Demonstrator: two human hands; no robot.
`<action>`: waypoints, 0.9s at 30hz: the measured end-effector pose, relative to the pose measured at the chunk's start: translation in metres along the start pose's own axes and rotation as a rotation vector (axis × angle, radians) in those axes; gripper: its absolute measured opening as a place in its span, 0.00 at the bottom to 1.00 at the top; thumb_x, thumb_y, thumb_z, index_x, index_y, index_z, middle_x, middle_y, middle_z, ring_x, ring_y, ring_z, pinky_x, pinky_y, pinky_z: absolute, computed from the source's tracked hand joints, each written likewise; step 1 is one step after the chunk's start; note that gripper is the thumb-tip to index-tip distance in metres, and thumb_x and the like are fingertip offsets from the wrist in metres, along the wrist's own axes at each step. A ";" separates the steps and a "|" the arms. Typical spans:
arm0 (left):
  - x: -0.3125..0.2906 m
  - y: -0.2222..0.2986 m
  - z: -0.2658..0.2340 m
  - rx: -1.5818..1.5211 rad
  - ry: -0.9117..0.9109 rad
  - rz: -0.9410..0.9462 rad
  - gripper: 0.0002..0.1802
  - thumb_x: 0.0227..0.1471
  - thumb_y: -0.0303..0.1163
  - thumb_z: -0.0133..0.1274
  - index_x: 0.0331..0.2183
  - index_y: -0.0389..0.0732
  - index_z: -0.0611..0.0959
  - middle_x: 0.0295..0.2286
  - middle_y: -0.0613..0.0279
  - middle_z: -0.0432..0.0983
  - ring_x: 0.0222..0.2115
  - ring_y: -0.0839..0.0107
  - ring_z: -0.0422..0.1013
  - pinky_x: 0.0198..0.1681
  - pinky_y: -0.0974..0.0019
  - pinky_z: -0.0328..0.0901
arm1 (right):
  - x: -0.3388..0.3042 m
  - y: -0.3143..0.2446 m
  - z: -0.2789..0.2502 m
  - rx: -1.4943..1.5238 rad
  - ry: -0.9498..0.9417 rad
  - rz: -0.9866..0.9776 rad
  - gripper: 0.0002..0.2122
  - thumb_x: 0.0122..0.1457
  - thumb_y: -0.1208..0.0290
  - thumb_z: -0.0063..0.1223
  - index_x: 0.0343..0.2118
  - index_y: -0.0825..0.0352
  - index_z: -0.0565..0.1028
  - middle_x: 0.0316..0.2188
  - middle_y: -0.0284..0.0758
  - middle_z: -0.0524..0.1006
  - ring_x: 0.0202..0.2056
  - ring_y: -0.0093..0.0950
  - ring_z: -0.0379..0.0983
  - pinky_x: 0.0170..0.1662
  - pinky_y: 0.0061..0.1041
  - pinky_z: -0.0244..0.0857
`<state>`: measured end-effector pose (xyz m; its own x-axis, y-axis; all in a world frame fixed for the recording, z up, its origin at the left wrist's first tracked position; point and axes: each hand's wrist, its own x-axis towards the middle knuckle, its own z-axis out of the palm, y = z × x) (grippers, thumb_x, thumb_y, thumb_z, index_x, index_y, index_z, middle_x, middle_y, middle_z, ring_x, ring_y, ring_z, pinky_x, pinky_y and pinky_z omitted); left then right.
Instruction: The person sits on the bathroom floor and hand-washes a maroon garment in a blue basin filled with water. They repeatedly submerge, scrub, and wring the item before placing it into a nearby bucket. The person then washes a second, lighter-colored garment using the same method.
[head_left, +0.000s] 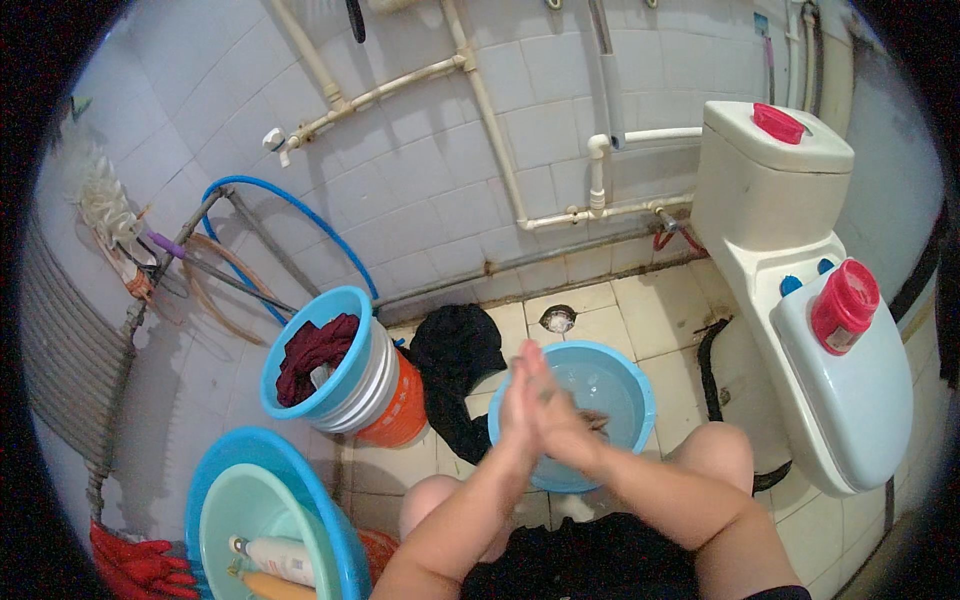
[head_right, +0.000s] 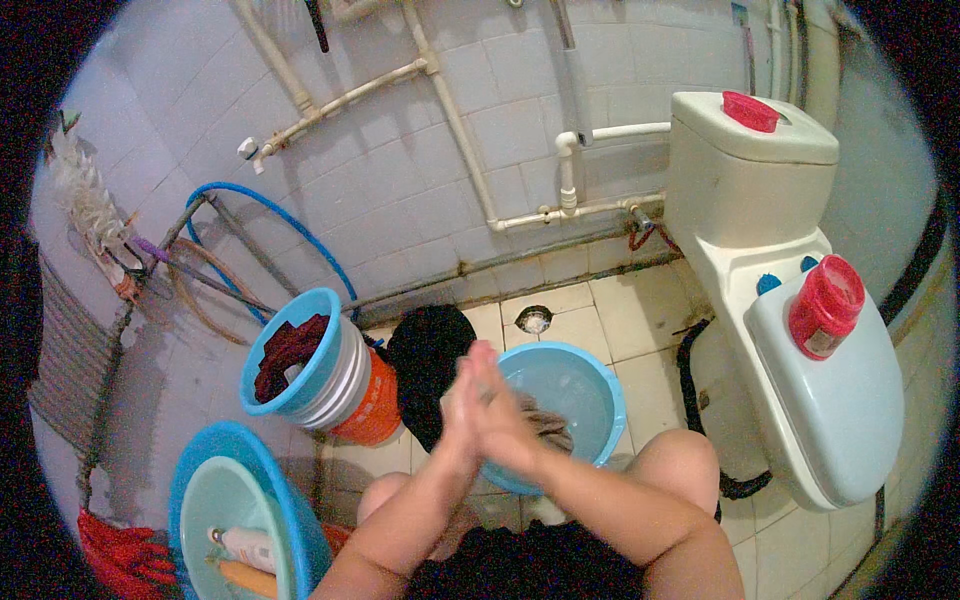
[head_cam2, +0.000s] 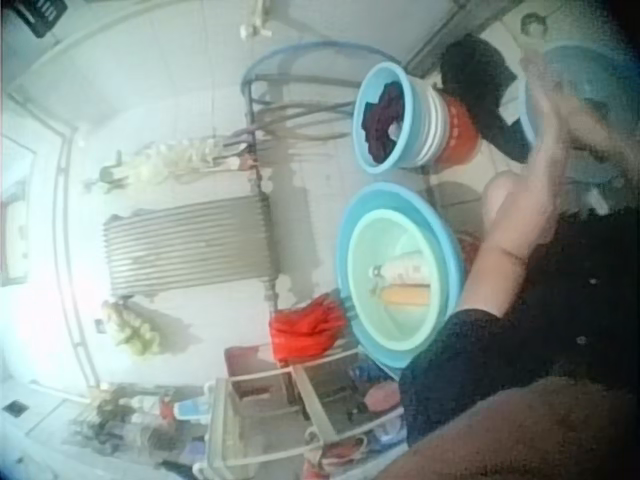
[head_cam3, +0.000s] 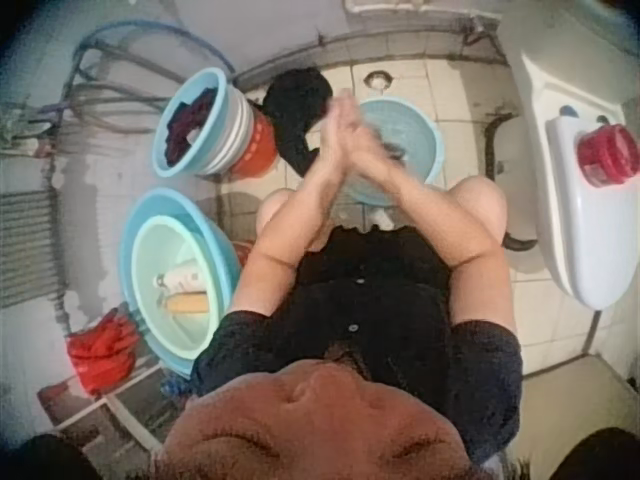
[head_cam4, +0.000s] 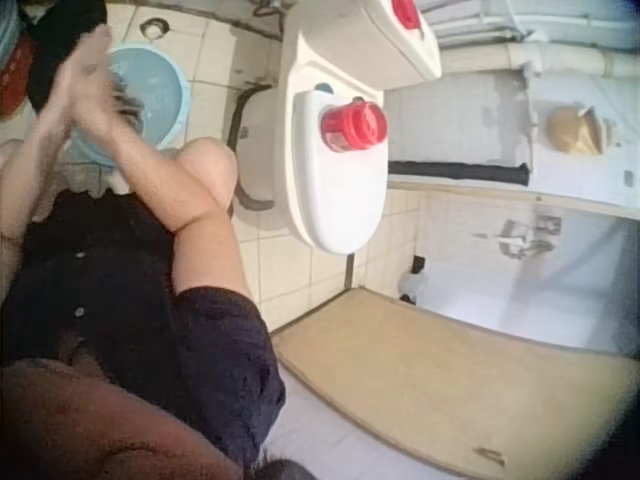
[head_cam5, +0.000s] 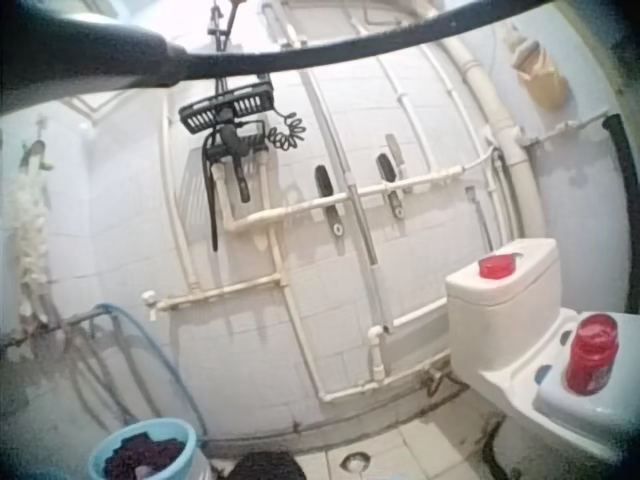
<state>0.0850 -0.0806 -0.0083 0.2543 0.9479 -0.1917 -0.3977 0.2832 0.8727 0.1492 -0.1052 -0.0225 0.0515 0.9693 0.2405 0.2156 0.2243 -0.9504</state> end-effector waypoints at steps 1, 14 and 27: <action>0.000 0.000 0.001 -0.019 0.031 -0.014 0.32 0.58 0.50 0.32 0.57 0.42 0.55 0.56 0.59 0.52 0.57 0.65 0.48 0.59 0.59 0.45 | -0.013 0.000 0.011 -0.128 -0.048 -0.111 0.27 0.62 0.59 0.29 0.60 0.66 0.45 0.62 0.45 0.43 0.63 0.37 0.37 0.63 0.28 0.32; -0.001 -0.039 0.004 -0.377 -0.024 -0.113 0.32 0.59 0.47 0.35 0.56 0.35 0.56 0.55 0.54 0.53 0.56 0.63 0.50 0.59 0.62 0.45 | -0.001 0.012 -0.009 0.127 0.013 0.161 0.35 0.60 0.44 0.25 0.60 0.69 0.44 0.61 0.44 0.47 0.62 0.36 0.40 0.62 0.27 0.35; -0.026 -0.036 0.030 -0.290 -0.183 -0.080 0.30 0.60 0.45 0.31 0.58 0.38 0.52 0.57 0.58 0.50 0.59 0.66 0.46 0.60 0.63 0.41 | 0.026 0.002 -0.042 0.071 0.175 0.247 0.31 0.61 0.45 0.24 0.61 0.60 0.46 0.57 0.43 0.56 0.31 0.32 0.62 0.43 0.34 0.58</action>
<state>0.1197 -0.1195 -0.0214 0.4379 0.8868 -0.1474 -0.5976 0.4097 0.6892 0.1917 -0.0841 -0.0100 0.2623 0.9647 0.0248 0.1072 -0.0036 -0.9942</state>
